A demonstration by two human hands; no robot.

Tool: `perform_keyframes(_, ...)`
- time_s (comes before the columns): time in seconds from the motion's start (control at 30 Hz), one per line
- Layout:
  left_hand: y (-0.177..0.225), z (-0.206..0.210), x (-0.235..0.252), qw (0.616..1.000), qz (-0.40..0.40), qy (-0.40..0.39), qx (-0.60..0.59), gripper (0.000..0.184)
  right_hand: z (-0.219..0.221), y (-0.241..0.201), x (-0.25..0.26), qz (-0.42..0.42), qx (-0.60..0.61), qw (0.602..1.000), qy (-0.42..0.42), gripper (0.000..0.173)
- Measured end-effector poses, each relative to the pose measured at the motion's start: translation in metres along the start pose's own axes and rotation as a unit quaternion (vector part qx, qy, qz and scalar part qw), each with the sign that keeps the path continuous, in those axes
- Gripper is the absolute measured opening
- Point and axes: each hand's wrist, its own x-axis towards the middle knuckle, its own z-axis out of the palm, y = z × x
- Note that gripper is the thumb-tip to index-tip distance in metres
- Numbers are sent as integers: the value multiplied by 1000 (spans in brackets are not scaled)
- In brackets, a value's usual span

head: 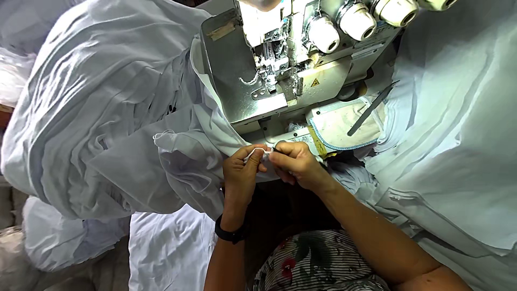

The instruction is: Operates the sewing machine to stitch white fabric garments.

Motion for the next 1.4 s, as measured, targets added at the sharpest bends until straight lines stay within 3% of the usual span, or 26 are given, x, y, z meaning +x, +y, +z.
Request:
perform_keyframes(0.07,-2,-4,1,1000,-5,11,3,15,-20,-5,-4,-60,154,970,-179,32)
perform_keyframes(0.13,-4,-8,2,997,-43,42,-38,18,-24,-31,-3,-106,159,954,-230,34)
perform_keyframes(0.2,2,-6,1,993,-71,57,-79,20,-9,-53,-3,-81,4,990,-116,28)
perform_keyframes(0.3,9,0,0,989,-80,62,-104,22,16,-52,0,10,-219,975,28,18)
perform_keyframes(0.43,9,4,-1,988,-87,79,-101,23,24,-29,0,30,-309,945,97,16)
perform_keyframes(0.6,8,5,-1,986,-87,86,-110,24,25,-25,-1,37,-336,934,112,16)
perform_keyframes(1.07,5,5,-1,986,-75,81,-121,23,23,-23,1,32,-280,952,120,16)
perform_keyframes(1.2,6,6,0,989,-79,52,-110,22,20,-15,3,24,-179,979,90,20)
perform_keyframes(1.3,2,5,-1,999,-34,20,-38,16,21,-4,4,16,-112,987,114,26)
perform_keyframes(1.33,2,3,-1,1000,-14,19,-14,15,18,-6,0,9,-80,994,71,27)
perform_keyframes(1.4,1,-3,1,999,8,25,22,15,3,-20,-11,-30,34,990,-136,30)
